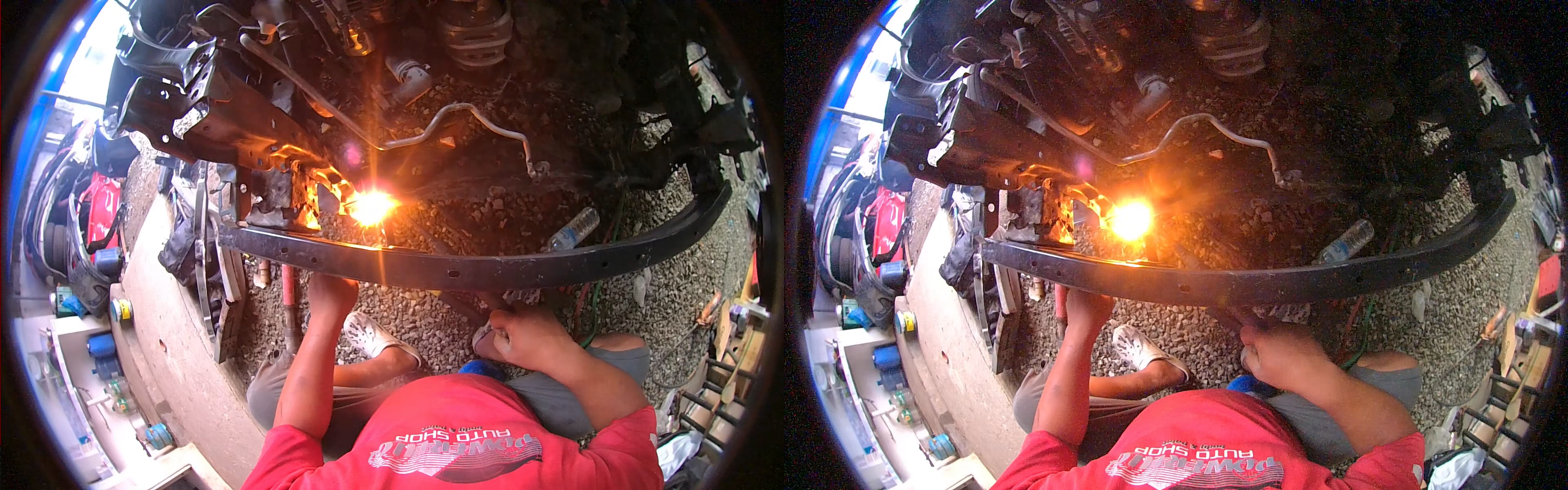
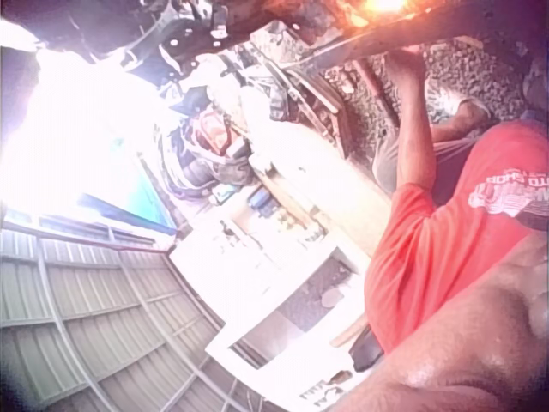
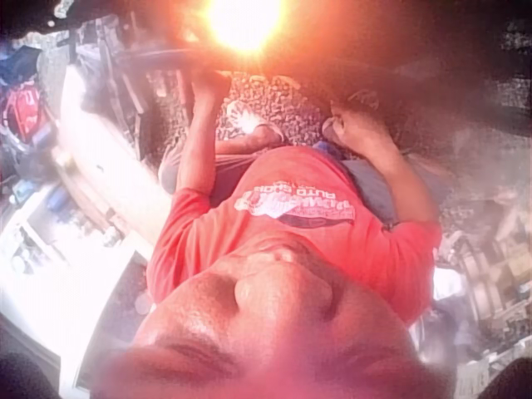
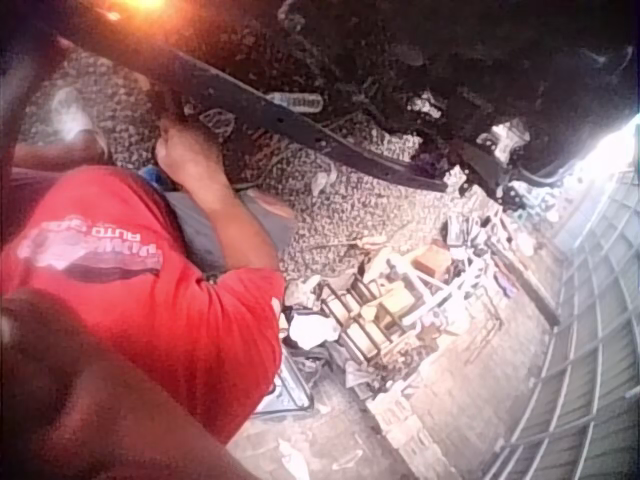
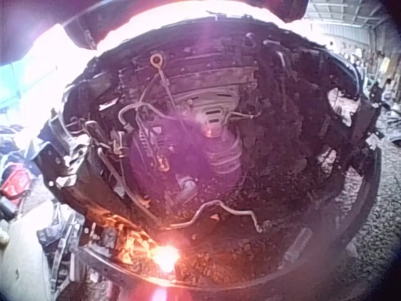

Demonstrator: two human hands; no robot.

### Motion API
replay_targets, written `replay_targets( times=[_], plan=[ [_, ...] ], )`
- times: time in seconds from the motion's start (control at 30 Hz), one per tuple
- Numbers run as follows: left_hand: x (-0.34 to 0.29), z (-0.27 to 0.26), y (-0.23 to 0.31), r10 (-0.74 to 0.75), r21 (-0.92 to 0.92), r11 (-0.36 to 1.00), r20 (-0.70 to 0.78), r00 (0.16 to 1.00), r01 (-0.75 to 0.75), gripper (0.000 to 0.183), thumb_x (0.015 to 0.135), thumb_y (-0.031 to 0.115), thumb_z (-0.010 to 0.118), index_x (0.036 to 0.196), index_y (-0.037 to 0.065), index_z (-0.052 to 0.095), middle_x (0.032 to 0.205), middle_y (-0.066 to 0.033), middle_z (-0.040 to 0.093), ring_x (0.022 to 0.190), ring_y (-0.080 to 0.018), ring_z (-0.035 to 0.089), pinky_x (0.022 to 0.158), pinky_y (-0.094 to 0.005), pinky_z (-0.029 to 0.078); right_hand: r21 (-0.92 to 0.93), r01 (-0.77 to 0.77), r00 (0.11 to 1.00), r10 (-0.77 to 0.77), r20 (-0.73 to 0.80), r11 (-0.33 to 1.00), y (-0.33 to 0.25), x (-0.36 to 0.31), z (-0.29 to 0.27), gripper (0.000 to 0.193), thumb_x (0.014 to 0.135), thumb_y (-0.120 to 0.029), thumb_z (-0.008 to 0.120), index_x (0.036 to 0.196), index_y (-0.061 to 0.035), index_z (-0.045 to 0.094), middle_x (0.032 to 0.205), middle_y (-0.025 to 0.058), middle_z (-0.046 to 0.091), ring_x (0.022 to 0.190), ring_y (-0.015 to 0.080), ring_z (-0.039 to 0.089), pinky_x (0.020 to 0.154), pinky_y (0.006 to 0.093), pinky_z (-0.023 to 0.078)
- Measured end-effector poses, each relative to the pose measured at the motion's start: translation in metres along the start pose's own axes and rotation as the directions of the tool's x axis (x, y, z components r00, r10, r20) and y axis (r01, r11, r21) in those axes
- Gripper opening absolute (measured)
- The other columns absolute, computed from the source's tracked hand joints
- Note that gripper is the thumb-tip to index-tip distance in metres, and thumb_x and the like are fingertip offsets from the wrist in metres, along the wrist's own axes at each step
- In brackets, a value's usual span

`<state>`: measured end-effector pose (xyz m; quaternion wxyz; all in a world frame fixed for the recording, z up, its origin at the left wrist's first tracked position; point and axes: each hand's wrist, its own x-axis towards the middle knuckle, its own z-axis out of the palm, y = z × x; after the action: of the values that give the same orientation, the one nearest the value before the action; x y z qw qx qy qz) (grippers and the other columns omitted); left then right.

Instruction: Welding or cutting metal components of a car chassis using a torch.

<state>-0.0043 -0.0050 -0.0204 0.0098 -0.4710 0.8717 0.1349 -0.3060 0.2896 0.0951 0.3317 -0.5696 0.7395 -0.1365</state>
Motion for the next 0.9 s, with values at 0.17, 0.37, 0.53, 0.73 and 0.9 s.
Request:
replay_targets(
  times=[0.17,0.37,0.53,0.73,0.9],
  plan=[
    [0.001,0.003,-0.006,0.024,0.026,0.999,-0.019,1.0,-0.024,0.03,0.098,0.018,0.065,0.119,0.001,0.079,0.111,-0.0266,0.08,0.105,-0.0475,0.077,0.095,-0.0555,0.06,-0.025,-0.018,0.999,0.019,0.034,1.0,-0.004,0.001,-0.003,0.016,0.09,-0.024,0.072,0.099,-0.0108,0.074,0.096,0.0242,0.077,0.089,0.0467,0.076,0.079,0.0603,0.061],
    [-0.001,-0.001,0.003,0.02,-0.023,1.0,-0.032,0.999,-0.02,0.029,0.098,0.018,0.065,0.115,0.0,0.079,0.109,-0.0271,0.08,0.103,-0.0466,0.077,0.094,-0.0555,0.06,-0.029,-0.077,0.989,0.08,0.127,0.997,-0.005,0.001,-0.006,0.018,0.09,-0.025,0.072,0.1,-0.0109,0.075,0.097,0.0244,0.077,0.09,0.0468,0.076,0.081,0.0604,0.061],
    [-0.001,-0.001,0.003,-0.031,-0.037,0.999,-0.004,1.0,0.031,0.029,0.097,0.017,0.066,0.116,0.001,0.079,0.11,-0.0276,0.08,0.105,-0.0462,0.077,0.094,-0.0556,0.06,-0.016,-0.062,0.994,0.063,0.093,0.998,-0.003,0.001,-0.004,0.017,0.09,-0.025,0.072,0.099,-0.0107,0.074,0.096,0.0242,0.077,0.09,0.0463,0.077,0.08,0.0601,0.061],
    [0.003,0.006,0.001,-0.001,-0.066,0.998,-0.077,0.997,-0.004,0.028,0.097,0.024,0.073,0.12,0.009,0.079,0.11,-0.025,0.081,0.103,-0.0498,0.077,0.089,-0.0598,0.062,-0.008,-0.052,0.997,0.053,0.058,0.999,-0.003,0.0,-0.004,0.015,0.09,-0.024,0.072,0.098,-0.0112,0.074,0.094,0.0228,0.077,0.089,0.0458,0.077,0.079,0.0594,0.061],
    [0.003,0.01,-0.004,0.041,-0.024,0.999,-0.071,0.997,-0.043,0.028,0.098,0.024,0.073,0.121,0.01,0.079,0.11,-0.0248,0.081,0.101,-0.0498,0.077,0.087,-0.0604,0.062,-0.035,-0.07,0.993,0.074,0.098,0.997,-0.004,0.001,-0.006,0.014,0.091,-0.023,0.072,0.098,-0.0112,0.073,0.093,0.0221,0.077,0.088,0.045,0.077,0.079,0.0592,0.061]
  ],
)
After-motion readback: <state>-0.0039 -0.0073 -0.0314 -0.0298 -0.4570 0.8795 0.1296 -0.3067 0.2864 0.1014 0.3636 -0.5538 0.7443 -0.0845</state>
